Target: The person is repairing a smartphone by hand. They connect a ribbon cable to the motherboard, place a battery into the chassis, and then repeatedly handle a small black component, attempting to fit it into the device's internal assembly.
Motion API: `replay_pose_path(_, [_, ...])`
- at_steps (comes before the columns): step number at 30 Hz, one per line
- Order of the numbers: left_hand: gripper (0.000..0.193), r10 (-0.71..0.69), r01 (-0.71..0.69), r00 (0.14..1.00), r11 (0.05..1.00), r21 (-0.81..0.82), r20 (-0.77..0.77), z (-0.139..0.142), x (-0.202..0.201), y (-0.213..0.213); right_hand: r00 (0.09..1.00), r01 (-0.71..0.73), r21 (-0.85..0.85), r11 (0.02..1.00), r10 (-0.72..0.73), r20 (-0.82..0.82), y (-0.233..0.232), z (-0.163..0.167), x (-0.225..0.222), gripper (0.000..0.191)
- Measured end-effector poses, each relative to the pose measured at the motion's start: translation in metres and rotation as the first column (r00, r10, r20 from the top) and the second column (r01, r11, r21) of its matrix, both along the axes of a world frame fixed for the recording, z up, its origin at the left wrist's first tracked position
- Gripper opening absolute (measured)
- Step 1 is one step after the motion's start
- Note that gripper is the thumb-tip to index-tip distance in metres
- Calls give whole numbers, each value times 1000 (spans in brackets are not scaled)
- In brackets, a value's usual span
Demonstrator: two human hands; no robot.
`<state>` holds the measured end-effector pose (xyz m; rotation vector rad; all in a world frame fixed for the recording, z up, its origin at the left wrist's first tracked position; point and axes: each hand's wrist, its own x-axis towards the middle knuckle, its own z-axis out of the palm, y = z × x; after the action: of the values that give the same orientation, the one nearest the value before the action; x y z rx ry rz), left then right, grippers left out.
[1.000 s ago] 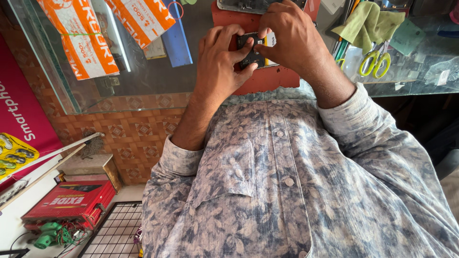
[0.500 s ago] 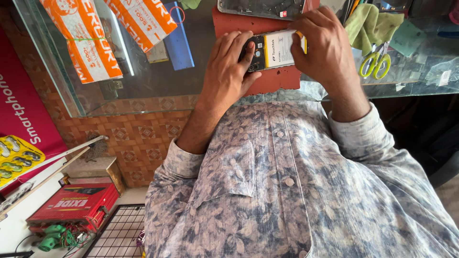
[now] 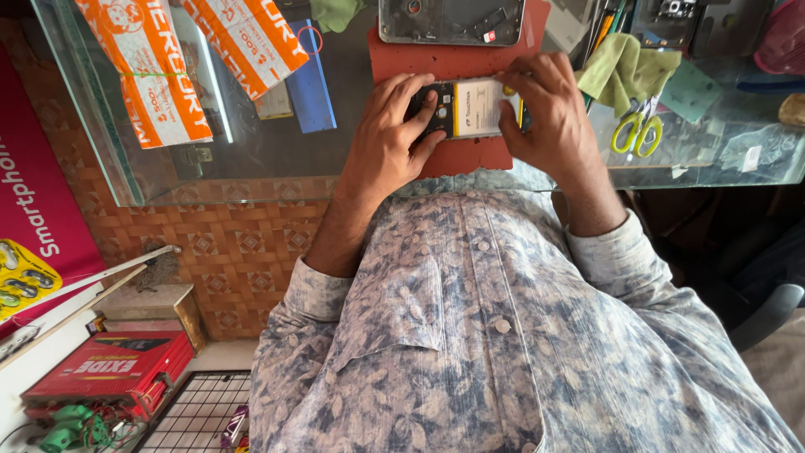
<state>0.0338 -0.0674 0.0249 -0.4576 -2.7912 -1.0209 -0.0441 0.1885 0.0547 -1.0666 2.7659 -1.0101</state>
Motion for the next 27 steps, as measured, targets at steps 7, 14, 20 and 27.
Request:
replay_pose_path(7, [45, 176, -181, 981, 982, -54, -75, -3, 4, -14, 994, -23, -47, 999, 18, -104, -23, -3, 6, 23])
replay_pose_path(14, [43, 218, -221, 974, 974, -52, -63, 3, 1, -19, 983, -155, -54, 986, 149, -108, -55, 2, 3, 26])
replay_pose_path(20, [43, 186, -195, 977, 977, -85, -105, 8, -4, -27, 982, -157, -15, 987, 155, -111, -71, 8, -7, 27])
replay_pose_path(27, [42, 182, -188, 981, 979, -82, -72, 9, 0, -19, 981, -164, 44, 986, 167, -101, -64, 10, -5, 29])
